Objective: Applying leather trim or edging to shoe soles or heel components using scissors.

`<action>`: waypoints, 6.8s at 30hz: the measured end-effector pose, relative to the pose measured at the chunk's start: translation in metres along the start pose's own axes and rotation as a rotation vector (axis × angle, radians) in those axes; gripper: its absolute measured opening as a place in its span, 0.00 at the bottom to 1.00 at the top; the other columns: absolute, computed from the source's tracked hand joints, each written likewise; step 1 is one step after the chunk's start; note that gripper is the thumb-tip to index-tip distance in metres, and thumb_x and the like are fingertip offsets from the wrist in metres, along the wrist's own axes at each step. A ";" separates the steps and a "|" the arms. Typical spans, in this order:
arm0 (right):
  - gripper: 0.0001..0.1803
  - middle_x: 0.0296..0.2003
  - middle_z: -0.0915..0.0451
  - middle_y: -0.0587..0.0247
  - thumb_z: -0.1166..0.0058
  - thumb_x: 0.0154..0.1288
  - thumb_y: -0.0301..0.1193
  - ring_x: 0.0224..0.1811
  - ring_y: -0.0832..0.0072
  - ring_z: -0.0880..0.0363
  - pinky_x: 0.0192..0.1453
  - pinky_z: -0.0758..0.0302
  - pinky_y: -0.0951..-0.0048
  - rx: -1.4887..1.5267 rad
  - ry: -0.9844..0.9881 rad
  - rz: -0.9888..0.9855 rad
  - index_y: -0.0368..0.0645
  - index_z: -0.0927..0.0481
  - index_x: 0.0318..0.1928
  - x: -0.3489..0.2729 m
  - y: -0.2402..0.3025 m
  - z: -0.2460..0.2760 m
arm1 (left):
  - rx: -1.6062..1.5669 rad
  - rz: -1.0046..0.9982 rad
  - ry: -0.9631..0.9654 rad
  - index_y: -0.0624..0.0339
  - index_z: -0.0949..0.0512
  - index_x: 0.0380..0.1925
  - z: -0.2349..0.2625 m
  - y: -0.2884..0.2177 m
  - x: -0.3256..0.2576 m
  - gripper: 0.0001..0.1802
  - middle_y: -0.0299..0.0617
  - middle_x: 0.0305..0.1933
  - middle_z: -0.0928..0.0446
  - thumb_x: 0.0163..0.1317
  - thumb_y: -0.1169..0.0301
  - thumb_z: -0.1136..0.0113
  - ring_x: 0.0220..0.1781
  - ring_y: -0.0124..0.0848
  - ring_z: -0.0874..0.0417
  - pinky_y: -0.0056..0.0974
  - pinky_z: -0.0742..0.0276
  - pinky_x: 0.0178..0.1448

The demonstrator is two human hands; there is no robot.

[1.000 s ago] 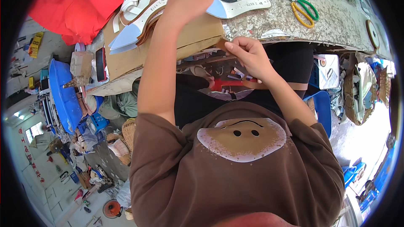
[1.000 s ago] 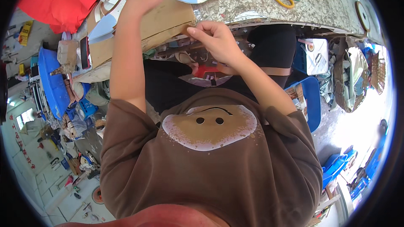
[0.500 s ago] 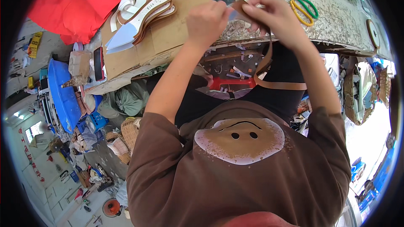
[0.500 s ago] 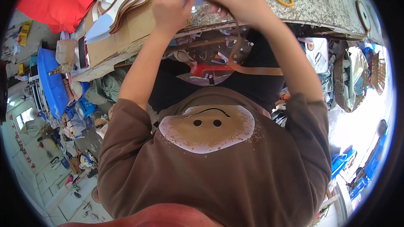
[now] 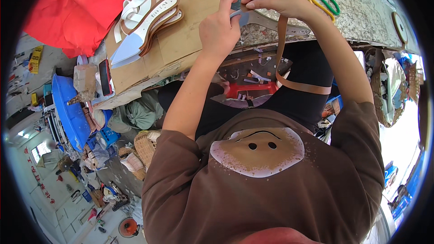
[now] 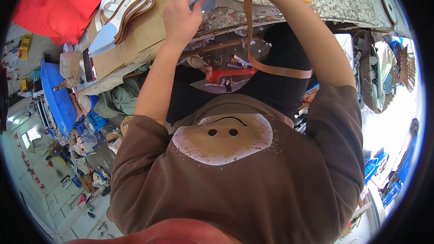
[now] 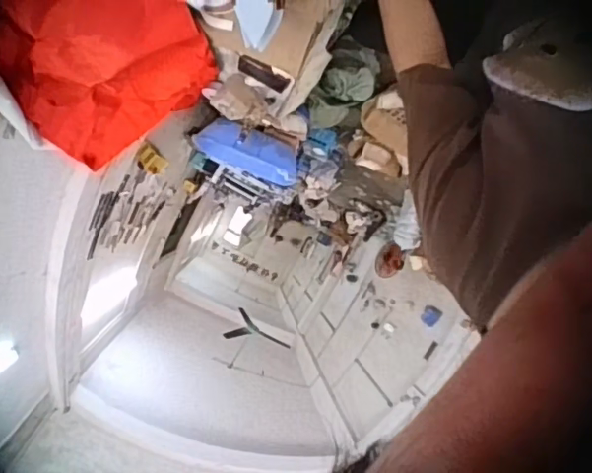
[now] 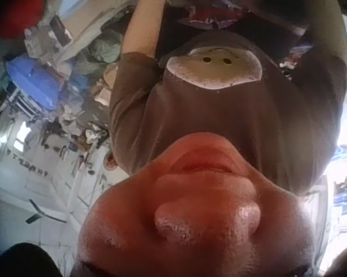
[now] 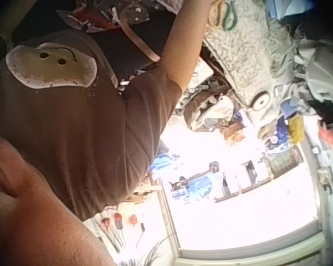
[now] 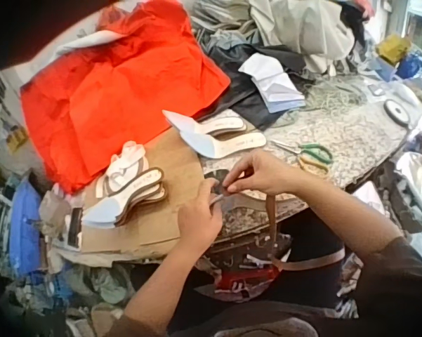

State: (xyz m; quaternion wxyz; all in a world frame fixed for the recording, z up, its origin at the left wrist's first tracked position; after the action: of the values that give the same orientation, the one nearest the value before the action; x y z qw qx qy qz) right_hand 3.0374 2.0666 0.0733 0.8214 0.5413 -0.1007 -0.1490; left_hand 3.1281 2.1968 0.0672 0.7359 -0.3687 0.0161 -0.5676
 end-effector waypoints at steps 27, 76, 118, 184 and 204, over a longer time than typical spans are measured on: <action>0.08 0.25 0.31 0.75 0.34 0.60 0.31 0.27 0.85 0.36 0.33 0.39 0.79 0.073 0.162 0.177 0.39 0.14 0.34 0.005 -0.042 0.007 | 0.178 -0.234 -0.111 0.61 0.18 0.33 -0.004 -0.025 -0.014 0.05 0.46 0.27 0.19 0.58 0.72 0.36 0.26 0.44 0.18 0.42 0.25 0.29; 0.11 0.22 0.24 0.72 0.35 0.62 0.33 0.24 0.86 0.33 0.31 0.34 0.78 -0.067 0.065 0.247 0.36 0.16 0.34 -0.001 -0.036 0.011 | 0.176 -0.048 0.180 0.55 0.15 0.34 -0.009 -0.029 0.015 0.10 0.47 0.25 0.19 0.60 0.64 0.41 0.29 0.45 0.17 0.44 0.24 0.35; 0.09 0.31 0.28 0.63 0.43 0.57 0.31 0.33 0.62 0.20 0.32 0.25 0.62 -1.092 -0.053 0.429 0.42 0.28 0.35 -0.086 -0.007 0.023 | 0.313 -0.456 0.370 0.58 0.19 0.27 -0.079 -0.076 0.017 0.05 0.48 0.28 0.18 0.50 0.76 0.43 0.34 0.45 0.15 0.46 0.19 0.37; 0.07 0.24 0.20 0.62 0.39 0.64 0.24 0.27 0.75 0.19 0.30 0.27 0.77 0.125 -0.543 0.380 0.38 0.25 0.34 -0.089 0.188 -0.086 | -1.162 0.177 -0.658 0.62 0.22 0.46 0.138 -0.071 -0.076 0.17 0.34 0.41 0.20 0.73 0.59 0.47 0.42 0.20 0.22 0.27 0.27 0.44; 0.10 0.28 0.29 0.60 0.36 0.57 0.30 0.26 0.57 0.24 0.27 0.28 0.62 -0.317 -0.505 0.222 0.41 0.25 0.30 -0.123 0.083 -0.093 | -1.238 0.434 -0.516 0.63 0.24 0.38 0.081 -0.061 -0.068 0.09 0.38 0.34 0.20 0.63 0.71 0.36 0.31 0.23 0.21 0.29 0.26 0.37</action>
State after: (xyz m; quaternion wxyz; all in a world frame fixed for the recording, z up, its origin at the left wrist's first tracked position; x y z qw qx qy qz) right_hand 2.9641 2.2206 0.1125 0.8559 0.3382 -0.3354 -0.2017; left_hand 3.0894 2.2914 0.1340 0.4679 -0.8311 0.2342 -0.1886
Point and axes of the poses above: each hand's wrist, its own x-axis towards the middle knuckle, its own z-axis out of the back of the hand, y = z × x, the point moved 7 cm from there along x, towards the middle knuckle
